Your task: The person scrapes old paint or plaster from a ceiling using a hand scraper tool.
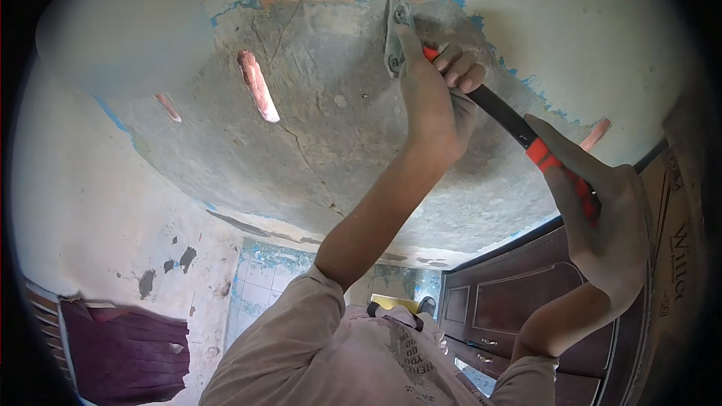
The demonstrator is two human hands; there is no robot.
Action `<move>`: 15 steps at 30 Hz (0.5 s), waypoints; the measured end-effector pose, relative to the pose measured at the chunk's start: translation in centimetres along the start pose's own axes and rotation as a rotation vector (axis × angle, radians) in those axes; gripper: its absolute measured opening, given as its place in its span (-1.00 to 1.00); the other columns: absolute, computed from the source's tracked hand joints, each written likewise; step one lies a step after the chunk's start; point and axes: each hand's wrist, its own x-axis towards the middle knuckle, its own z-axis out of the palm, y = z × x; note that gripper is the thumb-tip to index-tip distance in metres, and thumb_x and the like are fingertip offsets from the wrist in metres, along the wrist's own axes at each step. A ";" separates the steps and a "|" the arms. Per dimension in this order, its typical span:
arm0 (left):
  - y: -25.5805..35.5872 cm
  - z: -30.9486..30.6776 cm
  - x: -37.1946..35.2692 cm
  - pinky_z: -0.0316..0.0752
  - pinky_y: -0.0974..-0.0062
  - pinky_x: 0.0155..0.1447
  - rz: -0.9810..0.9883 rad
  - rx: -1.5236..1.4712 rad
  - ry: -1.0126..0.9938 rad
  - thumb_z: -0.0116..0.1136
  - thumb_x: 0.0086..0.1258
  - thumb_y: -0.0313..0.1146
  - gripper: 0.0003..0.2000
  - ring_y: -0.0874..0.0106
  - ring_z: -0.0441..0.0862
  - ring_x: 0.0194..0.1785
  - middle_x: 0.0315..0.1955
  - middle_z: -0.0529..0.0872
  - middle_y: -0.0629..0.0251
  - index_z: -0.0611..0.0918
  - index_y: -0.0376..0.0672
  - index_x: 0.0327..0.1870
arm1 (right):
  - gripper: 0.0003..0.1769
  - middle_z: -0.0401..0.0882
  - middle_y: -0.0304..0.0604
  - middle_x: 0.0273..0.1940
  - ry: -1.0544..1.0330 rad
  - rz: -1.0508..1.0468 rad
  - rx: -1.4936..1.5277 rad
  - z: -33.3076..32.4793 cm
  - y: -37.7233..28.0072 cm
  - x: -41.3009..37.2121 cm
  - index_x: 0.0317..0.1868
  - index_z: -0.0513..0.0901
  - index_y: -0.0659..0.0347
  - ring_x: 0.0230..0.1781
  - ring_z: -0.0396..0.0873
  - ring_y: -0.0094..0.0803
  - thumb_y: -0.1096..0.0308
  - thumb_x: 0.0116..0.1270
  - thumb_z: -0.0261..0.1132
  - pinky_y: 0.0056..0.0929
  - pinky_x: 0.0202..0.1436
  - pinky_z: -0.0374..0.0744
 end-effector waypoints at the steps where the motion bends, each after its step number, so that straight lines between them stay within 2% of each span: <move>1: 0.1 -0.1 0.0 0.18 0.63 -0.50 0.029 0.011 -0.001 -0.16 0.68 0.14 -0.56 0.62 0.10 -0.57 -0.56 0.18 0.50 0.27 -0.06 -0.28 | -0.50 0.17 -0.23 -0.74 -0.009 0.010 0.017 0.2 -0.2 0.1 0.36 0.61 0.13 -0.75 0.16 -0.61 0.54 0.43 0.18 -0.47 -0.59 0.15; 2: 0.2 -0.2 0.1 0.18 0.64 -0.50 0.055 0.024 -0.004 -0.16 0.68 0.14 -0.56 0.62 0.11 -0.57 -0.56 0.18 0.49 0.27 -0.07 -0.27 | -0.50 0.17 -0.23 -0.74 -0.015 0.022 0.035 0.4 -0.3 0.2 0.36 0.61 0.13 -0.75 0.16 -0.61 0.55 0.43 0.18 -0.47 -0.59 0.15; 3: 1.1 -0.6 0.6 0.16 0.68 -0.52 -0.001 -0.099 0.051 -0.12 0.71 -0.01 -0.61 0.65 0.13 -0.57 -0.57 0.24 0.53 0.31 -0.07 -0.34 | -0.50 0.17 -0.24 -0.74 -0.009 -0.026 0.038 0.7 -0.3 0.3 0.36 0.61 0.13 -0.75 0.17 -0.62 0.55 0.43 0.18 -0.47 -0.59 0.15; 6: 1.4 -0.9 0.4 0.15 0.67 -0.53 -0.048 -0.120 -0.019 -0.14 0.71 0.00 -0.61 0.65 0.13 -0.57 -0.57 0.23 0.53 0.32 -0.08 -0.32 | -0.51 0.17 -0.25 -0.74 0.011 -0.088 0.055 1.3 -0.1 0.2 0.37 0.61 0.13 -0.73 0.17 -0.65 0.55 0.44 0.18 -0.48 -0.59 0.16; 9: 0.4 -0.2 -0.2 0.19 0.64 -0.50 -0.021 0.059 0.010 -0.13 0.65 0.19 -0.51 0.61 0.13 -0.56 -0.52 0.23 0.46 0.26 -0.07 -0.31 | -0.51 0.17 -0.26 -0.74 0.017 -0.018 0.085 1.2 0.5 -0.1 0.37 0.61 0.12 -0.72 0.17 -0.65 0.53 0.45 0.20 -0.50 -0.58 0.17; 11: 0.4 0.0 -0.2 0.18 0.65 -0.53 0.008 -0.021 0.023 -0.12 0.69 0.04 -0.60 0.64 0.14 -0.57 -0.55 0.24 0.51 0.31 -0.08 -0.30 | -0.51 0.18 -0.27 -0.73 -0.026 0.020 0.078 0.6 0.7 -0.3 0.37 0.61 0.11 -0.71 0.16 -0.65 0.53 0.44 0.22 -0.51 -0.57 0.17; 12: 0.3 -0.1 -0.2 0.17 0.65 -0.54 0.018 -0.061 0.035 -0.11 0.71 -0.04 -0.65 0.66 0.14 -0.58 -0.57 0.25 0.53 0.34 -0.08 -0.30 | -0.51 0.18 -0.27 -0.73 -0.032 -0.029 0.081 0.9 0.4 0.2 0.37 0.61 0.11 -0.71 0.16 -0.64 0.52 0.44 0.22 -0.51 -0.57 0.17; 13: 1.1 -0.6 0.3 0.18 0.67 -0.56 0.071 -0.052 0.081 -0.07 0.70 -0.06 -0.65 0.67 0.14 -0.59 -0.57 0.25 0.52 0.33 -0.10 -0.30 | -0.51 0.17 -0.27 -0.73 -0.038 -0.075 0.084 1.5 -0.2 1.1 0.36 0.61 0.11 -0.70 0.15 -0.64 0.52 0.44 0.23 -0.52 -0.57 0.17; 15: 3.7 -1.5 0.7 0.19 0.69 -0.57 0.040 -0.128 -0.041 -0.08 0.69 -0.03 -0.63 0.66 0.15 -0.59 -0.57 0.25 0.52 0.33 -0.10 -0.31 | -0.52 0.17 -0.27 -0.73 -0.025 -0.144 0.097 2.5 -0.4 1.9 0.36 0.61 0.12 -0.70 0.14 -0.64 0.52 0.44 0.24 -0.53 -0.57 0.17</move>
